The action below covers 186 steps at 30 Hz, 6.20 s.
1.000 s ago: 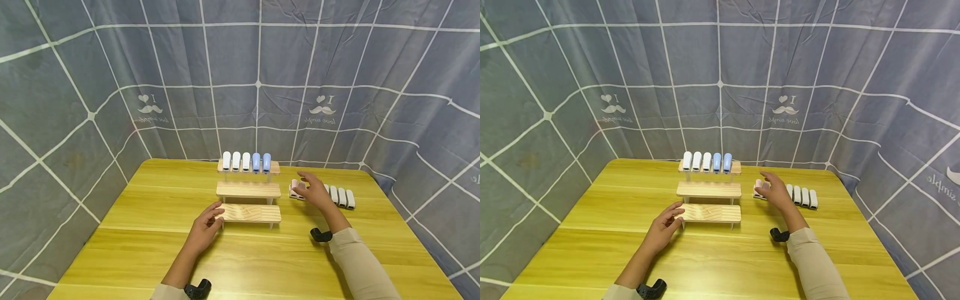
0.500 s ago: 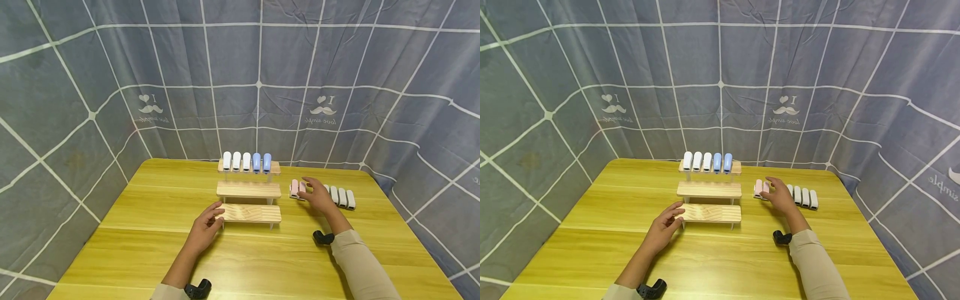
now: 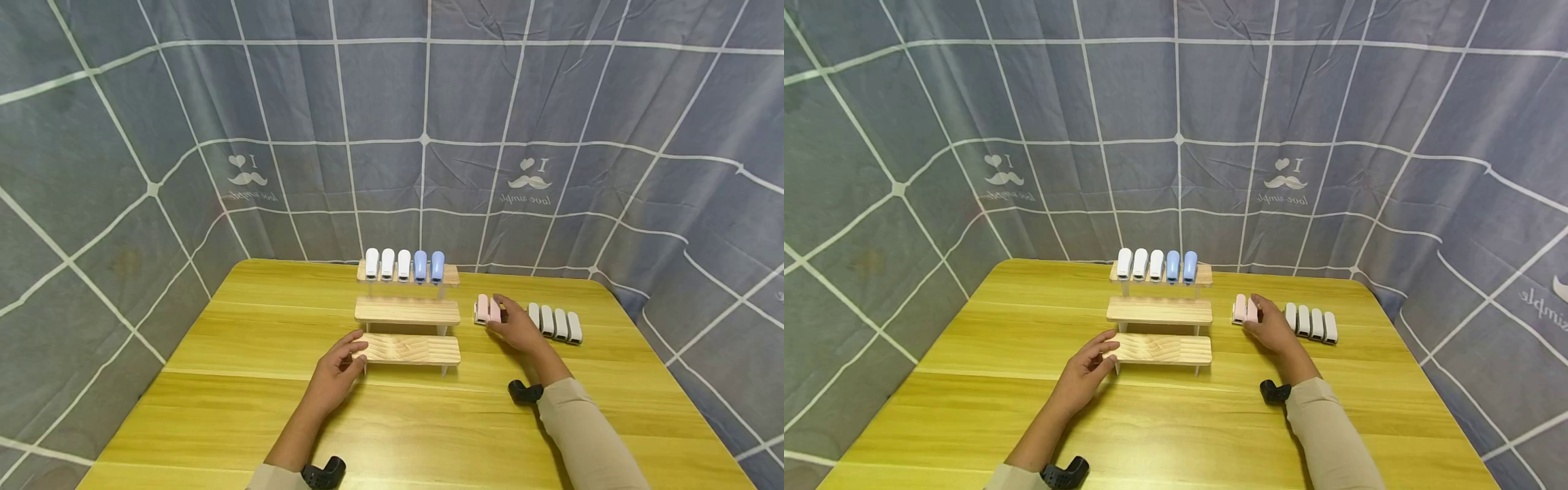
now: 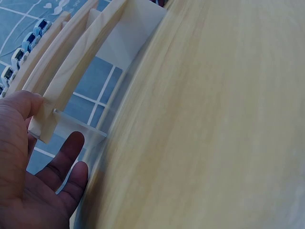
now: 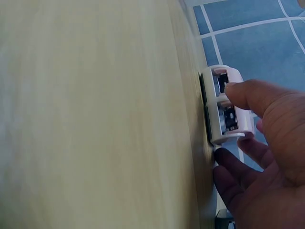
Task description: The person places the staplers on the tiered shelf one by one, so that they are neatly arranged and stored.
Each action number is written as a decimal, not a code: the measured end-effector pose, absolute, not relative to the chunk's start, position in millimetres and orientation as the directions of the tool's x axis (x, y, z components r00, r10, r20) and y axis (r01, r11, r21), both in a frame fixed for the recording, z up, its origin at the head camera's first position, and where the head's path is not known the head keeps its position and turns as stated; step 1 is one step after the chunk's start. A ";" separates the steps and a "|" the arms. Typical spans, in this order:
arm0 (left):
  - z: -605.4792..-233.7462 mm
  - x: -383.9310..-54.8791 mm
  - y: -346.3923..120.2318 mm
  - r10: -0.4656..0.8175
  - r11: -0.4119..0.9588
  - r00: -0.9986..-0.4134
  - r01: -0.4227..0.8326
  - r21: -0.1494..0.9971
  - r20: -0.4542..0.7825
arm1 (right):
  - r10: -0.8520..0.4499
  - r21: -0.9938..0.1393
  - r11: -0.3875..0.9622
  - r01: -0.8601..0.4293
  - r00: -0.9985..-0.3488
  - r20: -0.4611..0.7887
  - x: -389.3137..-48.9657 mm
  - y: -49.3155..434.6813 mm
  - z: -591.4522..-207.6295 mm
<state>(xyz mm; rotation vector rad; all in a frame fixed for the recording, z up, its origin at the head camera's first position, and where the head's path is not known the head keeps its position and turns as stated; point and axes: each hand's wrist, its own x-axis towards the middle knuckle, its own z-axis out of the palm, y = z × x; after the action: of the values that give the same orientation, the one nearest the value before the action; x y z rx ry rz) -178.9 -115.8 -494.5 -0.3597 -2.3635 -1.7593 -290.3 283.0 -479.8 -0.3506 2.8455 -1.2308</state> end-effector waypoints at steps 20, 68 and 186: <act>-458.1 -159.5 -108.5 0.088 0.293 -0.958 0.286 0.912 0.272 | -0.183 -0.711 0.681 -0.172 -0.981 0.062 -291.3 282.0 -480.7; -457.2 -157.6 -108.0 0.089 0.300 -0.960 0.278 0.913 0.264 | -0.136 -0.773 0.582 -0.253 -0.967 0.214 -264.2 276.5 -464.7; -494.1 -175.6 -119.5 0.111 0.304 -0.942 0.335 0.892 0.315 | -0.298 -0.627 0.570 -0.531 -0.845 0.445 -238.0 52.0 -421.4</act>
<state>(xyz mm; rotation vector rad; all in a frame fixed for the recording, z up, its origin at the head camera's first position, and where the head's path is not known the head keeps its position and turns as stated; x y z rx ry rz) -175.6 -119.5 -494.1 -0.4117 -2.3732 -1.6974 -238.0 52.0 -421.4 -0.8241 3.0345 -1.3830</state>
